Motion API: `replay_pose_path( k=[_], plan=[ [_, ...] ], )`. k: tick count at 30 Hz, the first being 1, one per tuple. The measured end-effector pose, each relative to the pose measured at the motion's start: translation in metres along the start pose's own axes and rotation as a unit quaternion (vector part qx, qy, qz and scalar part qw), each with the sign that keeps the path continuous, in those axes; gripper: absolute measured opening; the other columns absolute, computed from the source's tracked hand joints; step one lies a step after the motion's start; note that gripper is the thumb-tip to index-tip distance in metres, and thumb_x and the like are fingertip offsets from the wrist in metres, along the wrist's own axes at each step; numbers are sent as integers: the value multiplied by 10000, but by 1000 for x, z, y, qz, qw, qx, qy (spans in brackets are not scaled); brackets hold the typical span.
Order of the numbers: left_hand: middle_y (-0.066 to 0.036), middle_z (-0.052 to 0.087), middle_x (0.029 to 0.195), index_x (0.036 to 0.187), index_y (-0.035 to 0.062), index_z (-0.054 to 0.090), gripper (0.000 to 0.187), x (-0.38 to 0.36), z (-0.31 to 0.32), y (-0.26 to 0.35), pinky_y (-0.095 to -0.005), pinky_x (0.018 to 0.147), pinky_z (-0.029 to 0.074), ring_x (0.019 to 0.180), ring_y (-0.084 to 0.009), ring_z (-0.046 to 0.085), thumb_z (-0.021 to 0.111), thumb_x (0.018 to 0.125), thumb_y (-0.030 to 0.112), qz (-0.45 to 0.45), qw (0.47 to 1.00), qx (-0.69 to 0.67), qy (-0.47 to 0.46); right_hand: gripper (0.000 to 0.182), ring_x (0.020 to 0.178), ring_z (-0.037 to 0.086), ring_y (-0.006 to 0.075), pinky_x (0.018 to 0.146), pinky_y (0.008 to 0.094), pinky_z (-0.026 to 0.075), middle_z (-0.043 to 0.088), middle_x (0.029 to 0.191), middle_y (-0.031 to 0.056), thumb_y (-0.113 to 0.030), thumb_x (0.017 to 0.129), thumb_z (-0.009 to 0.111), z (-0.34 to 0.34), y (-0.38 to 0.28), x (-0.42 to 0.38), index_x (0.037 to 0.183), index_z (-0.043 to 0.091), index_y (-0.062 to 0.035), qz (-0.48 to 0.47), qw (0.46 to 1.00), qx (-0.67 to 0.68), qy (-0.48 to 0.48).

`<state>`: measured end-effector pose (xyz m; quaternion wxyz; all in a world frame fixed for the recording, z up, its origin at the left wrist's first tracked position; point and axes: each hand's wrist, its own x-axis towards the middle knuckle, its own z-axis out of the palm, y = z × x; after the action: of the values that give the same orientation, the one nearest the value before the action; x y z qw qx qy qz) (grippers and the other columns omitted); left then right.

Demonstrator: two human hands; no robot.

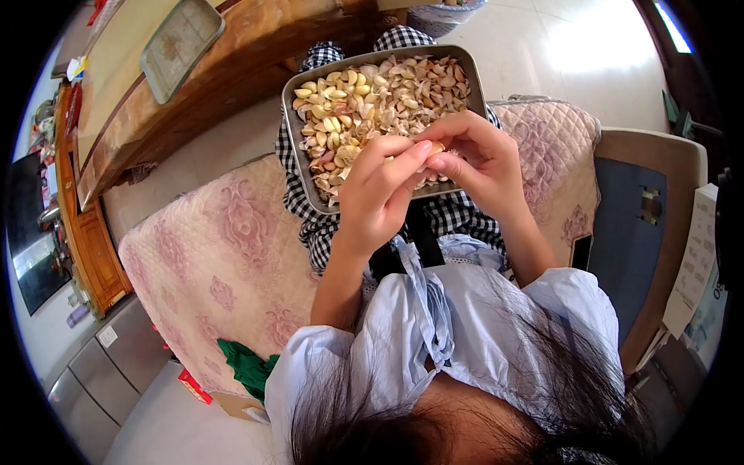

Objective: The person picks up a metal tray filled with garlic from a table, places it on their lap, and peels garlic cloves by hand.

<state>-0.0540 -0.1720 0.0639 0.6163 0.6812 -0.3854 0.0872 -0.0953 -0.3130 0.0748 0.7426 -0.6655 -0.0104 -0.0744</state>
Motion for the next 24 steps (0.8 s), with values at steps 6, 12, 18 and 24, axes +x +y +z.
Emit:
replay_pose_path(
  k=[6,12,18,24],
  plan=[
    [-79,546,883,1045,2,476,230,-6,3,11,-218,642,426,760,-128,530,516,854,123,-161,969,-181,49,201,680,538,117,624,224,438,580,794,73,-89,718,661,1,0,4,875,583,8,-73,996,-52,-24],
    [-60,548,920,1110,-5,415,302,-3,2,16,-185,663,430,795,-78,519,513,864,141,-300,871,-386,44,185,746,525,162,644,254,432,544,814,58,-79,678,672,1,-4,7,853,628,-39,-170,979,-108,-22],
    [-80,547,947,1061,-34,487,244,-3,0,24,-217,702,469,799,-107,545,522,847,79,-304,902,-303,42,189,782,541,178,671,261,438,547,847,68,-33,681,657,1,-6,7,867,624,-42,-183,976,-116,15],
    [-121,529,999,1028,-49,484,231,-6,4,19,-250,708,497,825,-143,563,545,810,0,-241,900,-349,97,209,763,564,201,664,273,451,578,836,101,4,671,656,8,-6,3,867,589,-12,-193,970,-134,59]
  ],
)
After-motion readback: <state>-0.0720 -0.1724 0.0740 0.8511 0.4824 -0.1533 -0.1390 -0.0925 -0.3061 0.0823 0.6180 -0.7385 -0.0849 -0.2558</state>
